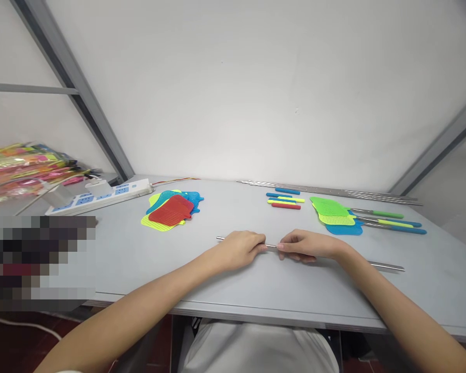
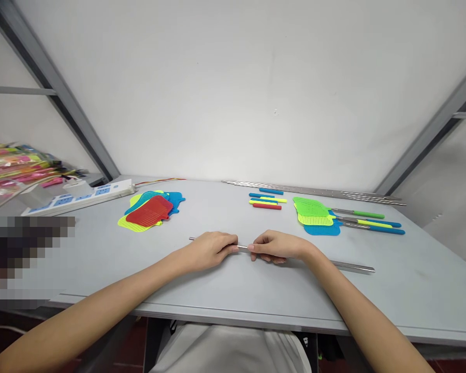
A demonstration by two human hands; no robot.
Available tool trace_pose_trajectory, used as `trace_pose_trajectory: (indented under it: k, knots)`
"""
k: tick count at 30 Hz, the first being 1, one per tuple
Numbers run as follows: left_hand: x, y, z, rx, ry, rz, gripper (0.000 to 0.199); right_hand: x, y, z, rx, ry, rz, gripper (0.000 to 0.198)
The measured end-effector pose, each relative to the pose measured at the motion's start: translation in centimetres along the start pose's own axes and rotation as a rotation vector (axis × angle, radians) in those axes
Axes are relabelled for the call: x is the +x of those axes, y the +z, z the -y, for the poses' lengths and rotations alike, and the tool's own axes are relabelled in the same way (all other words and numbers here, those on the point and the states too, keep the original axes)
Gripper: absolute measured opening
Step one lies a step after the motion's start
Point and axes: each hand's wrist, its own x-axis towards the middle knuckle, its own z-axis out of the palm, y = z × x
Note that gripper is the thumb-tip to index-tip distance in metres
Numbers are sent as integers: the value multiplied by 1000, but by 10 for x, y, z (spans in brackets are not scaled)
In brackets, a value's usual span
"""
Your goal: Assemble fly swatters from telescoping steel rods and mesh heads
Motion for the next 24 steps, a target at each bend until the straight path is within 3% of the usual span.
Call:
trace_pose_trajectory:
  k: [24]
  knots:
    - [-1,4,3,-4,28,-29,27,1,1,-4,-1,-14,-2,42]
